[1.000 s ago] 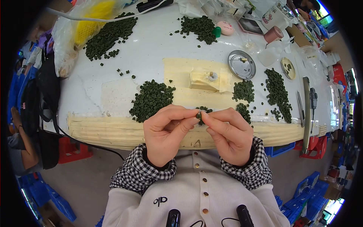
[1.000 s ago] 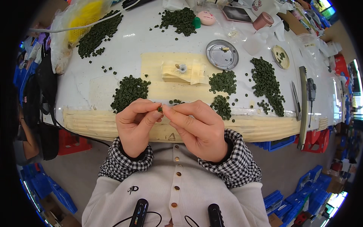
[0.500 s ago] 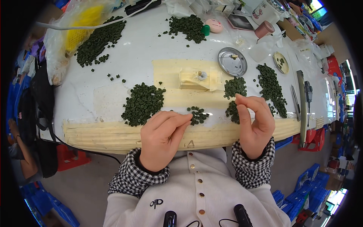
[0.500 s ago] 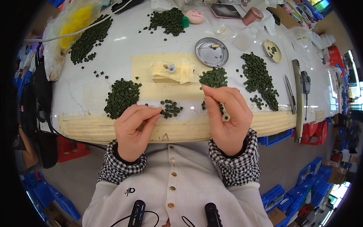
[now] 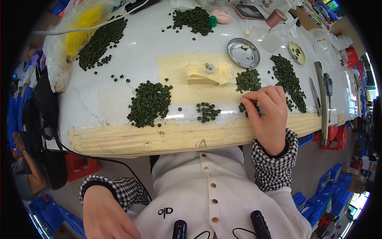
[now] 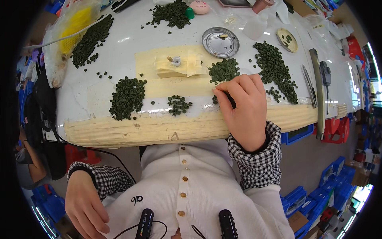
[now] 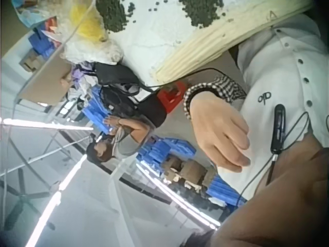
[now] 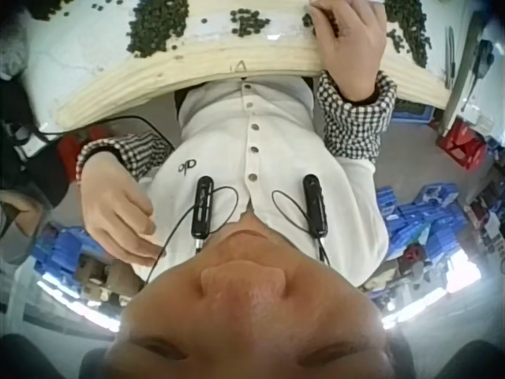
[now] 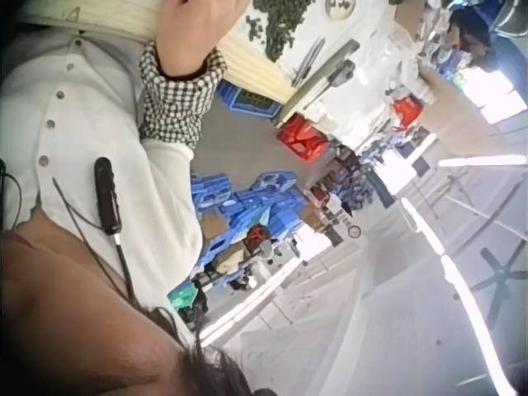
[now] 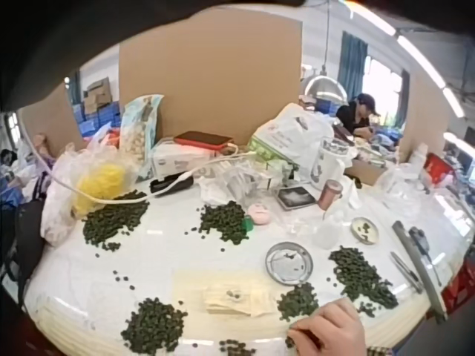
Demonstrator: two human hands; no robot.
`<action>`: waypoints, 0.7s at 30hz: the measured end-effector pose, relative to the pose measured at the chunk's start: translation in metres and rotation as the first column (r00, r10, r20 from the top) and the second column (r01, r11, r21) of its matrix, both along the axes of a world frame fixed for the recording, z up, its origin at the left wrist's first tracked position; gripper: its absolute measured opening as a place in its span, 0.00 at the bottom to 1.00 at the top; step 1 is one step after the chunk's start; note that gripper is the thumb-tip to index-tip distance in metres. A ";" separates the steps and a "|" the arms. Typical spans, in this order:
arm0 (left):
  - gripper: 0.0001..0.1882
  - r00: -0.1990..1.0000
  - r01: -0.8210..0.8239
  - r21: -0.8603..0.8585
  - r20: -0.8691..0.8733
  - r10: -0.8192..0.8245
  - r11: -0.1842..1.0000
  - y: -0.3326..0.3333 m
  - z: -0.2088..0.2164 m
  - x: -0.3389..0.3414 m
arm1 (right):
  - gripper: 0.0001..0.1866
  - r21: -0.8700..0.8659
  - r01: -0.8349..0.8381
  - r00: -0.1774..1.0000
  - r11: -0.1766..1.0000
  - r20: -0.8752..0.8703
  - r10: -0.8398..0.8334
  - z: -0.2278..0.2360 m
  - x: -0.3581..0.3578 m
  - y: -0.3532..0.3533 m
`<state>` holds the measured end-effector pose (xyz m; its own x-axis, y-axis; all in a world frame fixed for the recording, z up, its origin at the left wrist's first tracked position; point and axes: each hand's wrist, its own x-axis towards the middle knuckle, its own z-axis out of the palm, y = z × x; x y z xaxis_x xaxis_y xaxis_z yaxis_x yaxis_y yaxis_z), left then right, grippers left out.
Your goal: Assembling small green plastic foliage pieces onto a toy tree component.
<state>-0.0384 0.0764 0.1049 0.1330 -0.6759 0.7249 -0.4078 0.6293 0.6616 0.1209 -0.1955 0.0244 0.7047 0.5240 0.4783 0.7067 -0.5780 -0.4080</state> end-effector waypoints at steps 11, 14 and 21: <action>0.11 0.993 0.044 0.193 0.100 -0.064 0.980 -0.021 0.010 -0.010 | 0.07 0.061 -0.093 0.995 0.994 -0.030 0.095 0.008 -0.003 -0.013; 0.11 0.987 0.069 0.228 0.129 -0.100 0.971 -0.021 0.015 -0.012 | 0.08 -0.002 -0.158 0.985 0.987 -0.073 0.157 0.009 -0.006 -0.019; 0.14 0.982 -0.085 0.379 0.187 0.014 0.921 -0.012 0.037 -0.022 | 0.09 -0.074 -0.135 0.991 0.988 0.014 0.136 -0.001 -0.007 -0.014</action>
<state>-0.0606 0.0640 0.1417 0.0672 -0.9024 0.4256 -0.5648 0.3172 0.7618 0.1139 -0.2095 0.0237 0.6157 0.6482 0.4480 0.7880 -0.5040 -0.3538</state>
